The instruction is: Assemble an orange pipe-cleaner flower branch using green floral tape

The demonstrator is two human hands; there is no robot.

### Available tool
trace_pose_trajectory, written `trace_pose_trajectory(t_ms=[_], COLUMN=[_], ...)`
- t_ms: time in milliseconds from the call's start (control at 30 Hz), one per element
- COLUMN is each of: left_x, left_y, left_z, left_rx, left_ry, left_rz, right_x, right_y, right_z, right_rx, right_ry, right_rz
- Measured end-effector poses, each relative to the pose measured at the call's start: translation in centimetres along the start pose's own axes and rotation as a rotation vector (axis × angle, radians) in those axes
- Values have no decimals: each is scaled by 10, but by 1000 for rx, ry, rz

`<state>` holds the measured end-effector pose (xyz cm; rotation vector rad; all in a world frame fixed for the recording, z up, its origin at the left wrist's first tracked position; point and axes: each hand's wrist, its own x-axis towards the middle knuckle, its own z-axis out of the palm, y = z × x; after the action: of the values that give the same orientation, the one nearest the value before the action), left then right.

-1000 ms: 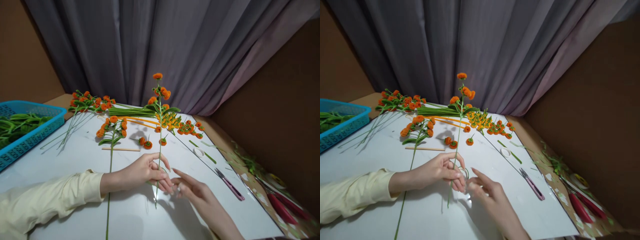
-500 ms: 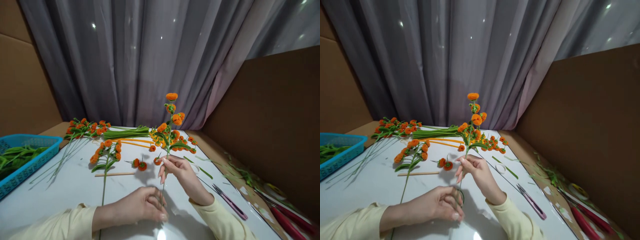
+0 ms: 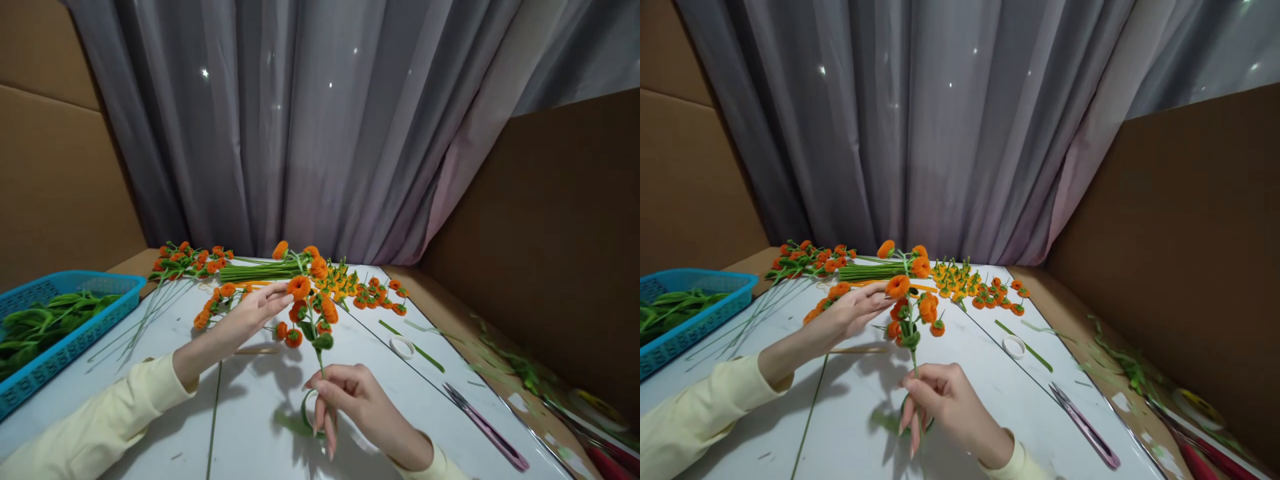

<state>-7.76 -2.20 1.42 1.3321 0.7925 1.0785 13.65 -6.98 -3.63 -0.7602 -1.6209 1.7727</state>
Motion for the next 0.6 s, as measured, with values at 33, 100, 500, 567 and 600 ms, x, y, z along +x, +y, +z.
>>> trace_pose_trajectory(t_ms=[33, 100, 500, 567, 600], left_x=[0, 0, 2, 2, 2], left_y=[-1, -4, -4, -3, -3], left_z=[0, 1, -1, -2, -3], left_rx=[-25, -44, 100, 62, 51], left_ry=[-11, -8, 195, 185, 174], left_rz=[-12, -25, -139, -145, -140], right_x=[1, 2, 1, 1, 1], right_y=[4, 9, 13, 12, 11], right_z=[2, 5, 4, 4, 4], right_rx=[2, 7, 66, 70, 74], right_ry=[-12, -26, -88, -90, -90], right_rz=[18, 47, 75, 74, 74])
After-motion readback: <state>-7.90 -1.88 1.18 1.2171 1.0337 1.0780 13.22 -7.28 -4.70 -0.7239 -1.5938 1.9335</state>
